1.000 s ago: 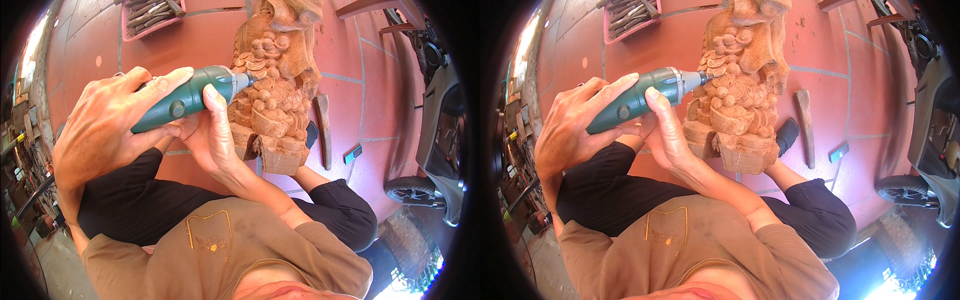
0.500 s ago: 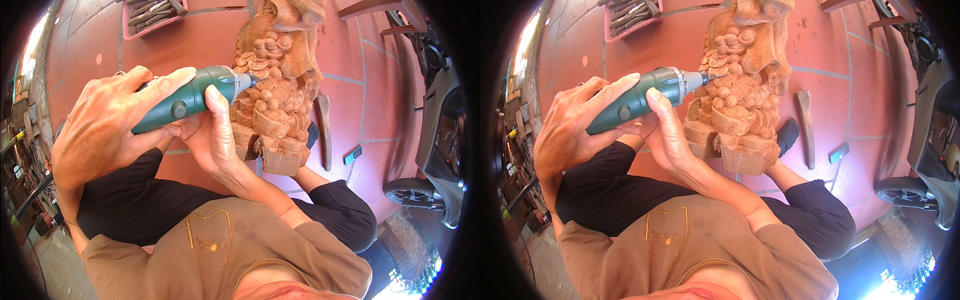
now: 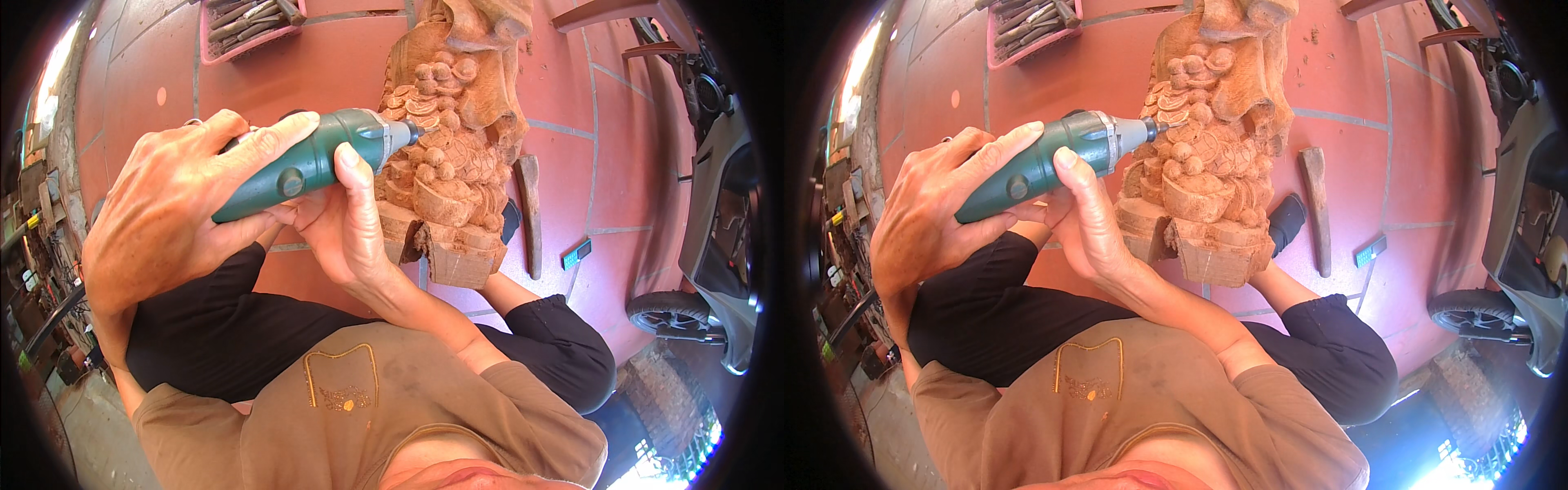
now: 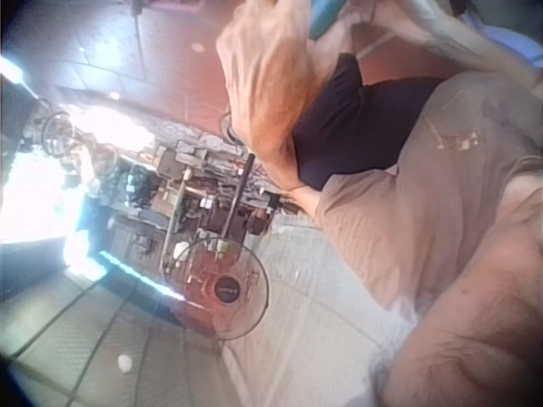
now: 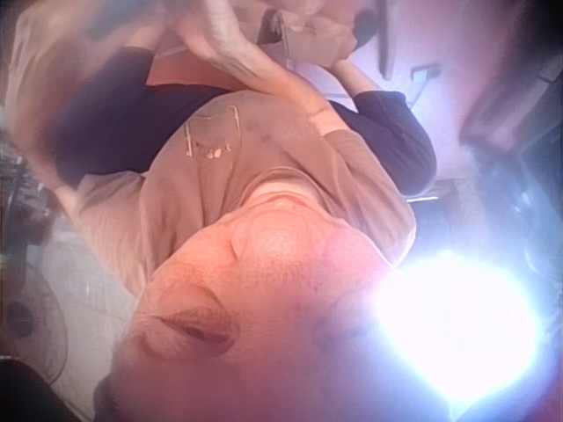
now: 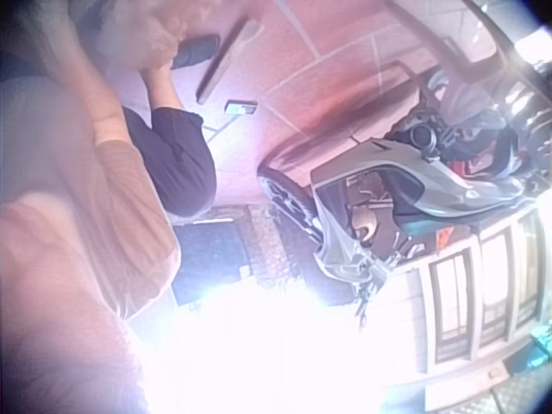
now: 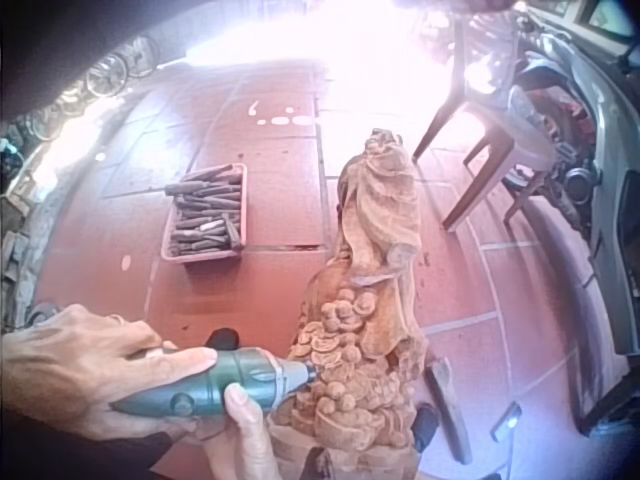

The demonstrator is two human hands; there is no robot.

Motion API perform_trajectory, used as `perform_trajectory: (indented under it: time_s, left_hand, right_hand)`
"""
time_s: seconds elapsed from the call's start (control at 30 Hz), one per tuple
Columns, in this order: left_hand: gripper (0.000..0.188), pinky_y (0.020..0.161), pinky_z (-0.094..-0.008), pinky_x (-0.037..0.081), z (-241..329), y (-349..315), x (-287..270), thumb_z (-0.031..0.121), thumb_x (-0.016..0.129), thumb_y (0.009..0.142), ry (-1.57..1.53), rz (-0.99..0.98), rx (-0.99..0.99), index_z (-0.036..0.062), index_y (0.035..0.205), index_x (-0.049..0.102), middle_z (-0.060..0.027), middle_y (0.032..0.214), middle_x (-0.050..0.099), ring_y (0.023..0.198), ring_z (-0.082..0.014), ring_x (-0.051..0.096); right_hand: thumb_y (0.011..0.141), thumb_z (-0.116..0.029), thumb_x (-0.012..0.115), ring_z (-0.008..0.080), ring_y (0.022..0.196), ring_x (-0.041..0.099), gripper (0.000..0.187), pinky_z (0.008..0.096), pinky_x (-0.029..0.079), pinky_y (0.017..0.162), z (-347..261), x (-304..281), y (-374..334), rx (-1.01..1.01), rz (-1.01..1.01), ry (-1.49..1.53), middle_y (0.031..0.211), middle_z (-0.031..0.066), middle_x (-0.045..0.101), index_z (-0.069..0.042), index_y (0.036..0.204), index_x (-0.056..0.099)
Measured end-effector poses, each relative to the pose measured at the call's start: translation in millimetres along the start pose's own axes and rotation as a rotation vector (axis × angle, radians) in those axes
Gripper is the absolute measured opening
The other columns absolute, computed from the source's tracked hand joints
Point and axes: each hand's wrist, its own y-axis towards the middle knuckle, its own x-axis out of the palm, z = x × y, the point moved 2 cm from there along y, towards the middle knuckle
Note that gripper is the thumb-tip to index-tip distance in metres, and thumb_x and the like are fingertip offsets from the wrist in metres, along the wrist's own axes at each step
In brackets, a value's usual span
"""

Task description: The person uses a green rotary carving tool to shape and detail a wooden block with grape-like patterns. The hands hold the tool steadily and move it across the surface to refine the carved features.

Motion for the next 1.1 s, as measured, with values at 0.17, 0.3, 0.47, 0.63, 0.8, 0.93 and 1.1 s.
perform_trajectory:
  time_s: [0.17,0.3,0.47,0.63,0.8,0.93,1.1]
  left_hand:
    - [0.077,0.072,-0.0407,0.054,-0.1,-0.3,-0.9,0.007,0.080,0.064,0.000,-0.005,0.002,0.0066,0.137,0.060,-0.0126,0.094,0.064,0.081,-0.0330,0.066]
    - [0.077,0.072,-0.0407,0.054,0.6,0.4,-1.1,0.007,0.080,0.063,-0.002,-0.015,0.002,0.0070,0.137,0.060,-0.0122,0.094,0.065,0.082,-0.0327,0.066]
    - [0.078,0.072,-0.0411,0.054,1.2,0.1,-0.9,0.007,0.080,0.062,-0.010,-0.011,0.000,0.0074,0.137,0.060,-0.0120,0.095,0.065,0.082,-0.0328,0.066]
    - [0.078,0.072,-0.0412,0.054,2.0,0.4,-1.5,0.008,0.080,0.063,-0.008,-0.011,0.003,0.0074,0.138,0.060,-0.0123,0.095,0.065,0.083,-0.0330,0.066]
    - [0.076,0.072,-0.0412,0.054,0.0,0.2,-1.2,0.009,0.080,0.064,-0.027,-0.025,-0.014,0.0067,0.137,0.060,-0.0126,0.094,0.065,0.083,-0.0333,0.066]
    - [0.075,0.072,-0.0410,0.053,-0.9,-0.8,-0.7,0.009,0.080,0.065,-0.009,-0.006,-0.007,0.0063,0.137,0.060,-0.0127,0.093,0.065,0.082,-0.0331,0.066]
    - [0.075,0.071,-0.0407,0.054,-0.7,-0.1,-0.6,0.010,0.080,0.065,-0.016,-0.013,-0.006,0.0063,0.137,0.059,-0.0127,0.093,0.065,0.082,-0.0330,0.066]
  right_hand:
    - [0.103,-0.043,0.054,0.0204,0.118,0.060,0.048,0.0523,0.053,0.102,0.8,-3.9,0.1,-0.003,-0.030,0.009,0.126,0.0072,0.060,-0.011,0.138,0.047]
    - [0.104,-0.041,0.054,0.0207,0.121,0.059,0.046,0.0520,0.053,0.101,0.6,-4.8,0.1,-0.011,-0.053,0.030,0.129,0.0068,0.058,-0.011,0.138,0.046]
    - [0.100,-0.054,0.053,0.0208,0.119,0.062,0.058,0.0396,0.053,0.096,1.1,-0.4,-0.8,-0.007,0.050,-0.090,0.130,0.0067,0.063,-0.012,0.139,0.048]
    - [0.100,-0.054,0.053,0.0222,0.122,0.061,0.058,0.0429,0.052,0.100,2.9,-5.9,-1.6,0.000,0.045,-0.084,0.132,0.0086,0.062,-0.012,0.141,0.047]
    - [0.100,-0.053,0.054,0.0235,0.123,0.061,0.057,0.0467,0.052,0.100,3.8,-4.3,-0.7,0.009,0.069,-0.059,0.135,0.0090,0.061,-0.013,0.141,0.047]
    - [0.102,-0.043,0.057,0.0224,0.115,0.061,0.049,0.0538,0.054,0.099,1.6,-1.1,0.1,0.004,0.012,0.013,0.127,0.0084,0.059,-0.012,0.138,0.046]
    - [0.103,-0.043,0.056,0.0205,0.114,0.062,0.047,0.0527,0.054,0.100,0.0,0.4,-0.5,0.009,0.014,0.015,0.124,0.0078,0.061,-0.012,0.137,0.048]
